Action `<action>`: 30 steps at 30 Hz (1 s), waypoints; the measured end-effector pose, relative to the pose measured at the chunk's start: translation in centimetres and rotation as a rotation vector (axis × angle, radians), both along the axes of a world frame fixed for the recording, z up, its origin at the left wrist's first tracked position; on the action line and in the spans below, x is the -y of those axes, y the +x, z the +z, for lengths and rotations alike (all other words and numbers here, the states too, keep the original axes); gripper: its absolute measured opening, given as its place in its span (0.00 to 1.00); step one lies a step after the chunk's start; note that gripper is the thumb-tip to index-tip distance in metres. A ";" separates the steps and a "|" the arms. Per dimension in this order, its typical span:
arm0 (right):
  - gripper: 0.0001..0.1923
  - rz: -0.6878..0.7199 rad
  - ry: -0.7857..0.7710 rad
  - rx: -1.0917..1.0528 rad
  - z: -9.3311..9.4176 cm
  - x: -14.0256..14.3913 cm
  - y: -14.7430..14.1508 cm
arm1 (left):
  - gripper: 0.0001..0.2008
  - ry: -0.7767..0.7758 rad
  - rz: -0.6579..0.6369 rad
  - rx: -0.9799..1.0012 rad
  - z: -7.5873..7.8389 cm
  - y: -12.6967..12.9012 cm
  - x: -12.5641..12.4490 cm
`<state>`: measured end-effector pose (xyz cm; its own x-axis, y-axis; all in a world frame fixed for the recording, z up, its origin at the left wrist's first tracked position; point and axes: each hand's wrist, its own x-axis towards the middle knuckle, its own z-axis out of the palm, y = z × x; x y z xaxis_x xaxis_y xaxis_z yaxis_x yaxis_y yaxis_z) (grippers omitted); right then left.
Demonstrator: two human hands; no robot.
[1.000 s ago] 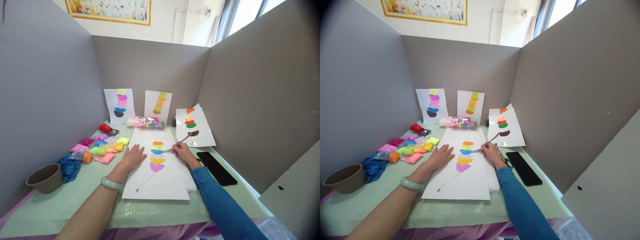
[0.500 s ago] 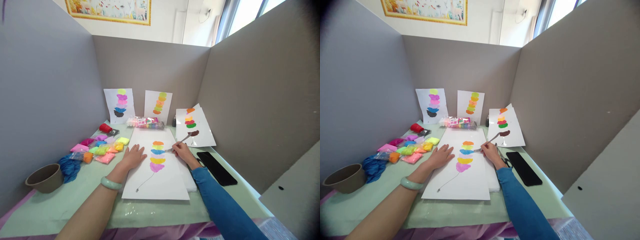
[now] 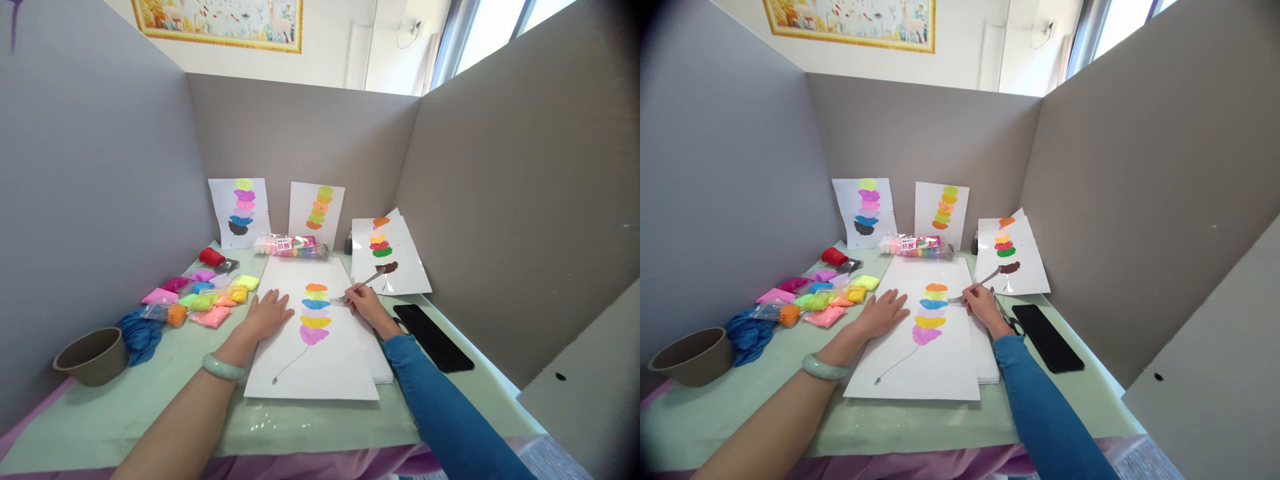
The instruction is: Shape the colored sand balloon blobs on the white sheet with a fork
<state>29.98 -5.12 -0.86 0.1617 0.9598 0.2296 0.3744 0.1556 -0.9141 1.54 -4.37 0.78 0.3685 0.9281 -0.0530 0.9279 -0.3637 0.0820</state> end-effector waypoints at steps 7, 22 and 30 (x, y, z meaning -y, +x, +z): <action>0.04 -0.026 -0.007 0.132 0.9 0.6 -0.6 | 0.29 0.001 0.002 -0.012 0.1 0.1 0.0; 0.04 0.004 -0.003 0.087 0.5 0.3 -0.3 | 0.29 0.000 -0.004 -0.004 0.0 0.0 0.0; 0.06 -0.009 0.028 0.026 0.0 -0.2 -0.1 | 0.29 -0.009 0.004 -0.002 0.1 0.1 0.1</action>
<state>29.91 -4.91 -0.88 0.1640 0.9513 0.2610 0.3996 0.1778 -0.8993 1.59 -4.48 0.92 0.3642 0.9293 -0.0621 0.9297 -0.3588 0.0829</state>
